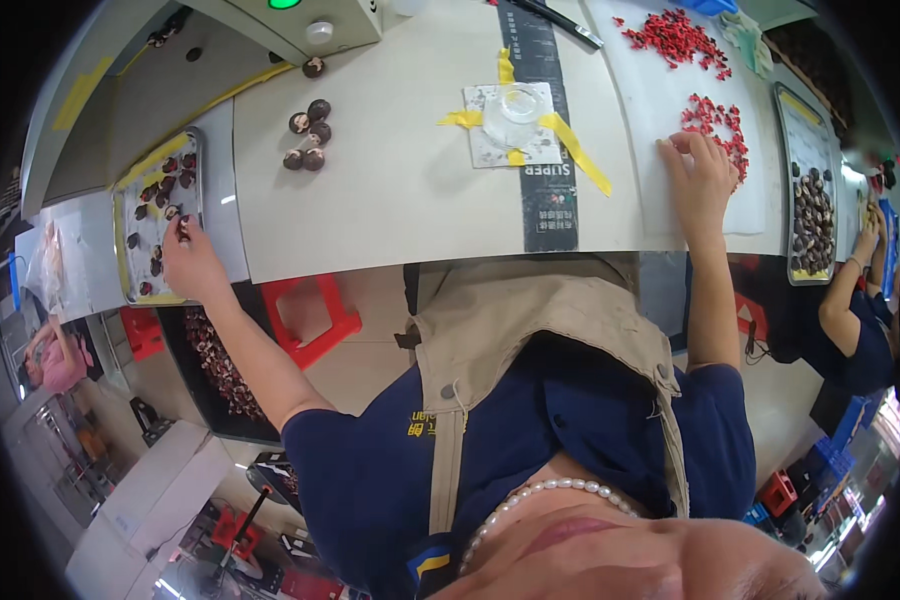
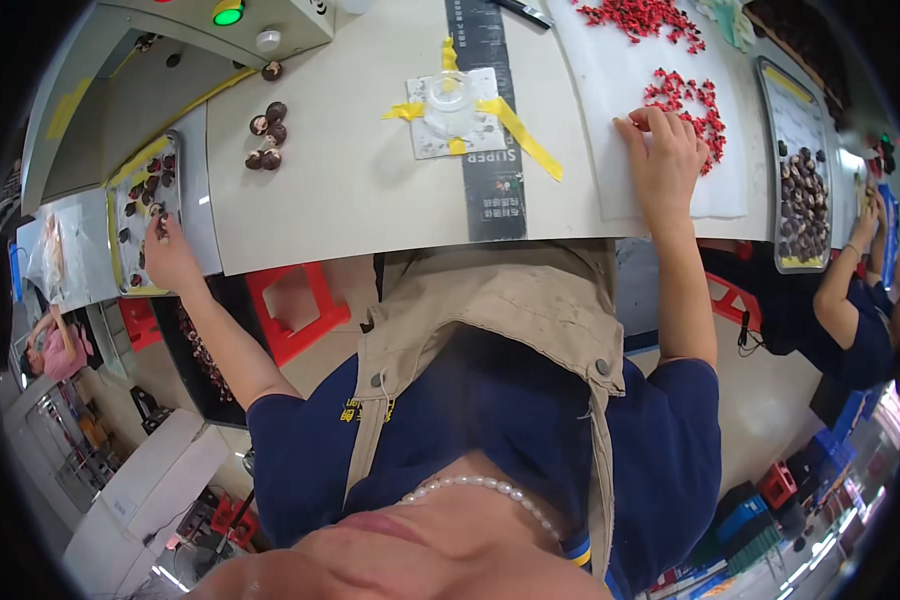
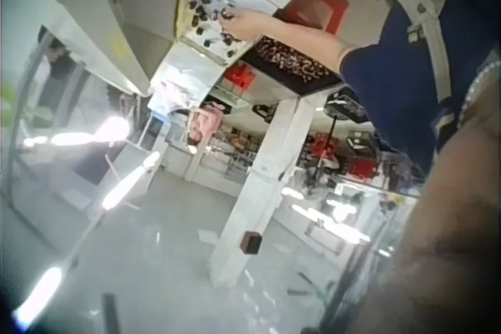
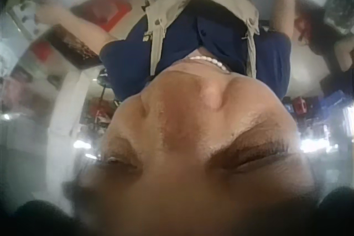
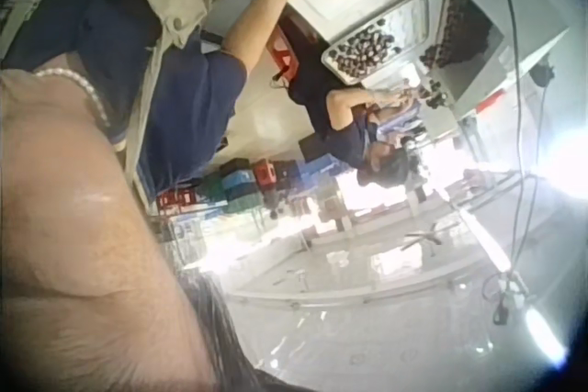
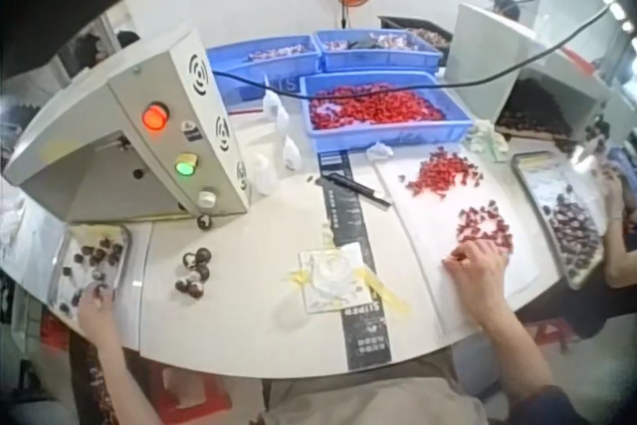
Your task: The person applies glue to miniature bow accessories and attaches them onto figurine heads by hand, placing the assembled pieces on the table. They also retrieve additional figurine heads from a machine chute and trays.
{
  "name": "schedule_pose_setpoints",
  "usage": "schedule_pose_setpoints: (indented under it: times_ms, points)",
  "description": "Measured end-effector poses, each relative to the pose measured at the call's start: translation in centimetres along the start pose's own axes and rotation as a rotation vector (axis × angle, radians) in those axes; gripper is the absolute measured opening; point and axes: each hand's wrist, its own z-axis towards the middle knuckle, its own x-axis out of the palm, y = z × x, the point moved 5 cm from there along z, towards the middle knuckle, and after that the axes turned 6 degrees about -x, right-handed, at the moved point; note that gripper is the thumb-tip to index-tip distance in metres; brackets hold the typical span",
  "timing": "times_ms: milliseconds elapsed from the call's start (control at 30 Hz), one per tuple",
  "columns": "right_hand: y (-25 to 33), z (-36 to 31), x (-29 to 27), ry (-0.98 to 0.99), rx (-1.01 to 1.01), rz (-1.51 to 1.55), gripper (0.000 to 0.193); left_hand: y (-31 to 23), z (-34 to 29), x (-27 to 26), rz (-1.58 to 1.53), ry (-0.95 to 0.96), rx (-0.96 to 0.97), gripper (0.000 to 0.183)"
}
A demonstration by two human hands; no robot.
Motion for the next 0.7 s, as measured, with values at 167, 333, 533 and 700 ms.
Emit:
schedule_pose_setpoints:
  times_ms: [167, 333, 533, 700]
  points:
    - [0.4, -0.3, -0.3, 0.022, 0.099, 0.116, 0.016, -6.1, 1.2, 2.3, -0.093, 0.129, 0.44, 0.028]
    - [0.2, -0.6, -0.7, 0.047, 0.185, 0.067, 0.017, -14.2, -1.4, 7.6, -0.312, 0.822, 0.37, 0.025]
    - [0.6, 0.3, 0.7, 0.045, 0.321, 0.852, 0.011, -15.5, -1.6, 7.1, -0.467, 0.672, 0.433, 0.022]
    - [6.2, 3.1, 0.3, 0.246, 0.168, 0.982, 0.015, -15.5, -5.8, 4.8, -1.02, 0.822, 0.081, 0.023]
